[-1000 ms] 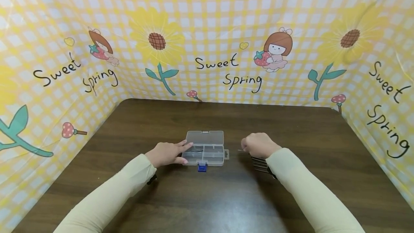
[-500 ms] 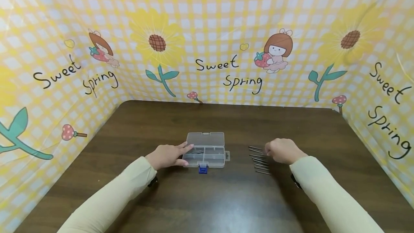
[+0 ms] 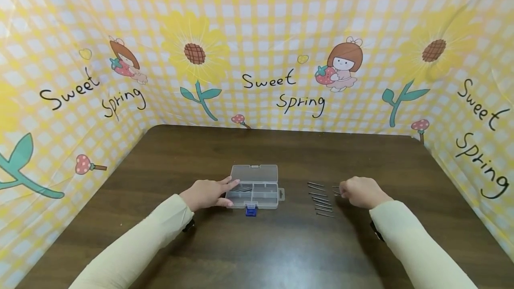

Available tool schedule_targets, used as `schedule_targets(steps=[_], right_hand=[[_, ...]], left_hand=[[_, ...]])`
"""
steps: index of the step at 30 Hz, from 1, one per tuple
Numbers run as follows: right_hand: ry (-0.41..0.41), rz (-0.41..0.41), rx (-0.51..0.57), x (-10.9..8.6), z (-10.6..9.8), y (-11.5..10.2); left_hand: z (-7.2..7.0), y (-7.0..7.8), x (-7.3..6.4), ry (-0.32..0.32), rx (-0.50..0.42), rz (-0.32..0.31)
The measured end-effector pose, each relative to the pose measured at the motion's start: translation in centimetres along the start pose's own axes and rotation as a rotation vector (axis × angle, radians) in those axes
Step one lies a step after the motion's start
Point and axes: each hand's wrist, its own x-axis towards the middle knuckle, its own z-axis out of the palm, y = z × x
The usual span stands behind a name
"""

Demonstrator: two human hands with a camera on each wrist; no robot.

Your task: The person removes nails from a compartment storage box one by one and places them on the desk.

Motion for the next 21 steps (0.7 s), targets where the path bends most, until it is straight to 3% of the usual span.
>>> schedule_targets(steps=[8,21], right_hand=[[0.032,-0.003,-0.021,0.0,0.9,-0.1],[0.013,-0.005,-0.025,0.2,1.7,0.1]], left_hand=[[-0.1,0.2,-0.1,0.003,0.04,-0.016],[0.3,0.0,-0.1,0.039,0.067,-0.011]])
